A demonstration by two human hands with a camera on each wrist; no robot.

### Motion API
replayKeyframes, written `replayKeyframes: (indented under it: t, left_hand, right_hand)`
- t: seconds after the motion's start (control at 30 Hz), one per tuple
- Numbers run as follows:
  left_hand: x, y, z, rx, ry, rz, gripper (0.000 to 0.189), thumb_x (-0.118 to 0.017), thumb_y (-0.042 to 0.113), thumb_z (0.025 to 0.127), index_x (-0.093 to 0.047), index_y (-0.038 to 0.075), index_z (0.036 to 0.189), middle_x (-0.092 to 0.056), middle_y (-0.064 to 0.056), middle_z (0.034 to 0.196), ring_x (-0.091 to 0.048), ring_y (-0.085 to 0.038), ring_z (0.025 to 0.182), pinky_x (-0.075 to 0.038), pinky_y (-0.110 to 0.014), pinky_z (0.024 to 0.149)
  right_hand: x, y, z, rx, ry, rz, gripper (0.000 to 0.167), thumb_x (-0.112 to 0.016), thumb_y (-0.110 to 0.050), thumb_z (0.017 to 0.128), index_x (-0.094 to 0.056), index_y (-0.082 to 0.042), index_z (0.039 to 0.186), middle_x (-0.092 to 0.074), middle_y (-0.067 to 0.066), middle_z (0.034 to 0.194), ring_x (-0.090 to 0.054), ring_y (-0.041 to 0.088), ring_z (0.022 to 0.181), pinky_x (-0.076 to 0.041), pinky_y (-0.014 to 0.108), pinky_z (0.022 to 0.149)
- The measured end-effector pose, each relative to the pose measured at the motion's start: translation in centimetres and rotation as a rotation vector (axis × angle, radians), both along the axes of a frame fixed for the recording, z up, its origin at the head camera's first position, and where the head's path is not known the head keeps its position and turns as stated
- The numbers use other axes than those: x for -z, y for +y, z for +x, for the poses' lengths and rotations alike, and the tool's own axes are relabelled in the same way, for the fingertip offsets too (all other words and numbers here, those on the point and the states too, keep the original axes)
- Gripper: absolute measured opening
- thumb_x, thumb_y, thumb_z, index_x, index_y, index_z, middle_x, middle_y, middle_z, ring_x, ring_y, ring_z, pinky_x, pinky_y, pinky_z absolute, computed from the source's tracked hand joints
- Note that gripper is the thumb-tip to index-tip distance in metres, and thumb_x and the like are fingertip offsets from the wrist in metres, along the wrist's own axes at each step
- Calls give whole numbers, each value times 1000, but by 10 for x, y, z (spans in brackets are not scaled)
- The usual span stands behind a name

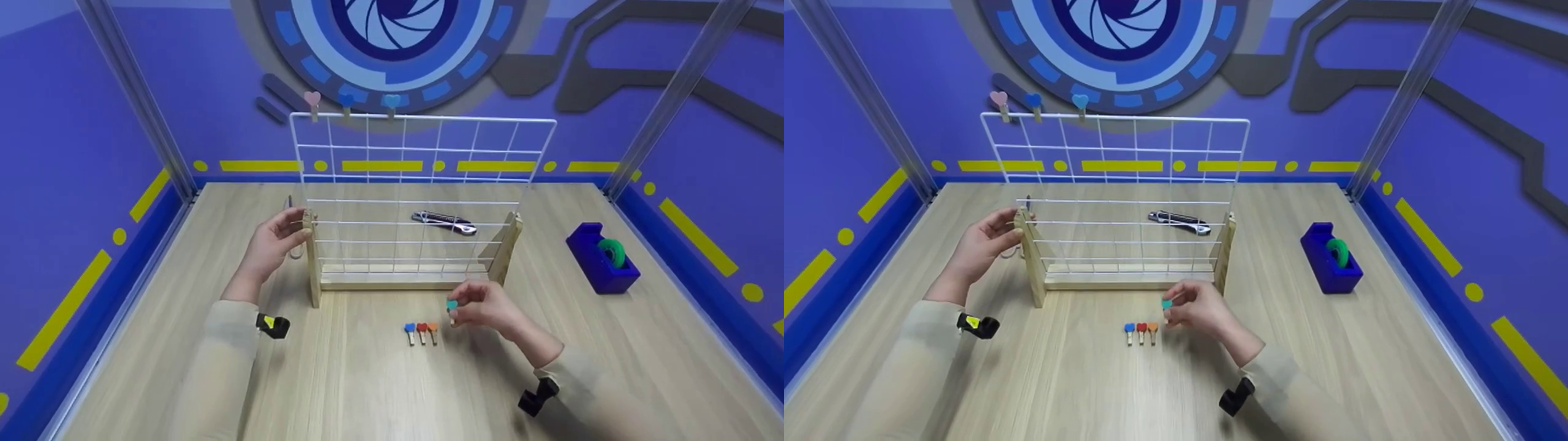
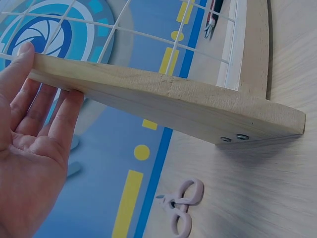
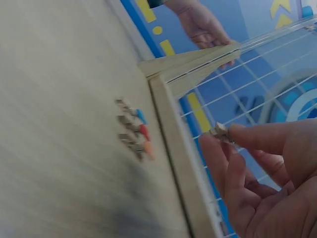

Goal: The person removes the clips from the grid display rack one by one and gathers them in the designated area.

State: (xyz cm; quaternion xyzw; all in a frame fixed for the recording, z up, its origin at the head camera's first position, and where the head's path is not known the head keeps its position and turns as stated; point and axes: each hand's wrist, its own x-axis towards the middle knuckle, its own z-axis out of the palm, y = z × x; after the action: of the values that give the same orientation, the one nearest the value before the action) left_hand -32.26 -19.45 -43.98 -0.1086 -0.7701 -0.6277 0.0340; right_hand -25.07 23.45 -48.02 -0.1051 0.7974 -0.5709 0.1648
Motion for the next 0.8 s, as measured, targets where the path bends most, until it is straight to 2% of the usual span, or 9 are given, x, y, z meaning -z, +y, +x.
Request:
replayKeyframes:
  t: [0.17, 0.27, 0.4, 0.53, 0.8]
  left_hand:
    - [0, 0, 0, 1, 3, -2, 53, -70, 12, 98, -51, 2, 147, -58, -19, 145, -59, -8, 123, -53, -15, 101]
    - [0, 0, 0, 1, 1, -6, 53, -69, 12, 99, -51, 3, 148, -58, -18, 145, -58, -10, 124, -53, -14, 100]
    - [0, 0, -1, -1, -5, -8, 53, -69, 11, 99, -52, 4, 148, -58, -18, 144, -58, -12, 125, -53, -14, 99]
    - [-1, 1, -1, 1, -1, -7, 53, -70, 12, 98, -52, 4, 147, -59, -18, 144, -59, -9, 123, -54, -14, 99]
    - [-1, 1, 1, -4, 1, 1, 52, -70, 12, 98, -52, 2, 146, -60, -17, 142, -60, -5, 120, -54, -15, 99]
  right_hand:
    - [19, -3, 2, 7, -36, 29, 27, -77, 4, 85, -67, 10, 110, -71, 6, 89, -71, 12, 75, -64, 28, 69]
    - [26, -6, 4, 6, -47, 45, 25, -76, 5, 85, -67, 10, 108, -75, 12, 89, -73, 14, 71, -65, 32, 66]
    - [30, -10, 5, 5, -22, 99, 21, -77, 5, 85, -69, 8, 105, -76, 15, 88, -73, 15, 67, -65, 32, 63]
    - [31, -13, 7, 17, 6, 146, 19, -77, 4, 86, -71, 5, 103, -74, 11, 87, -69, 12, 66, -63, 29, 61]
    - [35, -16, 7, 61, -14, 200, 17, -76, 6, 85, -73, 2, 101, -70, 6, 82, -67, 11, 64, -59, 24, 57]
